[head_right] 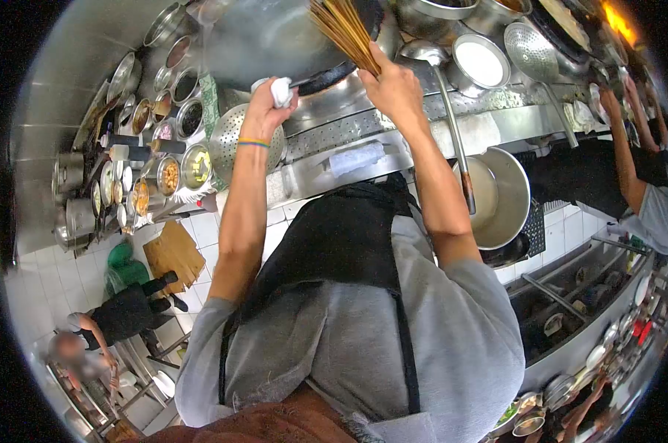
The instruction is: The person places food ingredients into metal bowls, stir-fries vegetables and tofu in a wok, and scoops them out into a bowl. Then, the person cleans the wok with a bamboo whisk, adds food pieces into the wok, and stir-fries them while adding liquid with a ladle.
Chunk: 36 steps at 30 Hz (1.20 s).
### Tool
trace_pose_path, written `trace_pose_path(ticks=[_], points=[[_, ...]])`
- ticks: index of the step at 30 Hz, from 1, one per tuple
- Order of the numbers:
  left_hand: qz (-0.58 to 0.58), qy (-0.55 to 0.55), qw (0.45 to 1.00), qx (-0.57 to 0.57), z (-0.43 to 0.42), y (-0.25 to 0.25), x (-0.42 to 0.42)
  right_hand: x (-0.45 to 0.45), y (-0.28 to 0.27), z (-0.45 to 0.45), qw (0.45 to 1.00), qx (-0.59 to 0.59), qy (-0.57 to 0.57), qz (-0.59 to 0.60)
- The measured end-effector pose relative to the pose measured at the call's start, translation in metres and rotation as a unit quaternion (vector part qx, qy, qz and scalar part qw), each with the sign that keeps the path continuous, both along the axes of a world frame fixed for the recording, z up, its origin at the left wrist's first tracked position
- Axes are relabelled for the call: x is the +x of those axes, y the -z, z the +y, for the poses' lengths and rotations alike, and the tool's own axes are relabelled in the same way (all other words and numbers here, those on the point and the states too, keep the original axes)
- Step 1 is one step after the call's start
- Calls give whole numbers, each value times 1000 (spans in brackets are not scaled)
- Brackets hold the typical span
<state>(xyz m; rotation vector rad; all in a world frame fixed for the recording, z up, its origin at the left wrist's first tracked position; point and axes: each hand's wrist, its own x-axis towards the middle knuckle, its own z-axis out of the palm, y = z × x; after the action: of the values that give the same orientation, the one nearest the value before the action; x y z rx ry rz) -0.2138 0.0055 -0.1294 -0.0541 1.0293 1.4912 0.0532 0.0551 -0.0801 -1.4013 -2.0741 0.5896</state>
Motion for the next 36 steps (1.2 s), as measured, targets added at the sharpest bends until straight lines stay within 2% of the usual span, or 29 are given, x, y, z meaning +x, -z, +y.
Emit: trace_pose_path(ticks=[2,5,6,9,10,13,14,18,21,24,27,30,33,36], points=[[53,-32,998,-32,-22,-23,12,16,-3,-15,995,39,-1,96],[112,55,992,20,-42,-5,1,38,-13,-30,992,12,45,115],[158,-15,987,-36,-43,-20,17,45,-23,-34,992,-20,56,108],[247,-16,968,-36,-50,-38,22,62,-34,-34,991,-11,67,114],[263,-5,965,-21,-53,-41,18,66,-31,-30,988,25,60,141],[326,-71,941,-49,-54,-60,26,77,-41,-26,992,3,77,101],[317,-86,944,-10,-56,-62,26,81,-41,-23,991,-5,80,106],[417,-83,901,-89,-61,-75,26,91,-27,-6,992,17,79,94],[438,-86,893,-57,-62,-88,40,97,-25,4,993,-17,73,90],[528,-55,846,-41,-62,-95,51,101,-22,20,994,-36,54,82],[499,-110,859,-45,-57,-106,69,97,-19,40,995,-53,37,80],[529,-122,838,-51,-55,-99,68,89,-14,58,995,-71,18,73],[593,-131,794,-25,-56,-101,76,76,-4,75,995,-82,1,52],[648,-88,756,-39,-63,-109,86,66,7,86,994,-105,-13,17]])
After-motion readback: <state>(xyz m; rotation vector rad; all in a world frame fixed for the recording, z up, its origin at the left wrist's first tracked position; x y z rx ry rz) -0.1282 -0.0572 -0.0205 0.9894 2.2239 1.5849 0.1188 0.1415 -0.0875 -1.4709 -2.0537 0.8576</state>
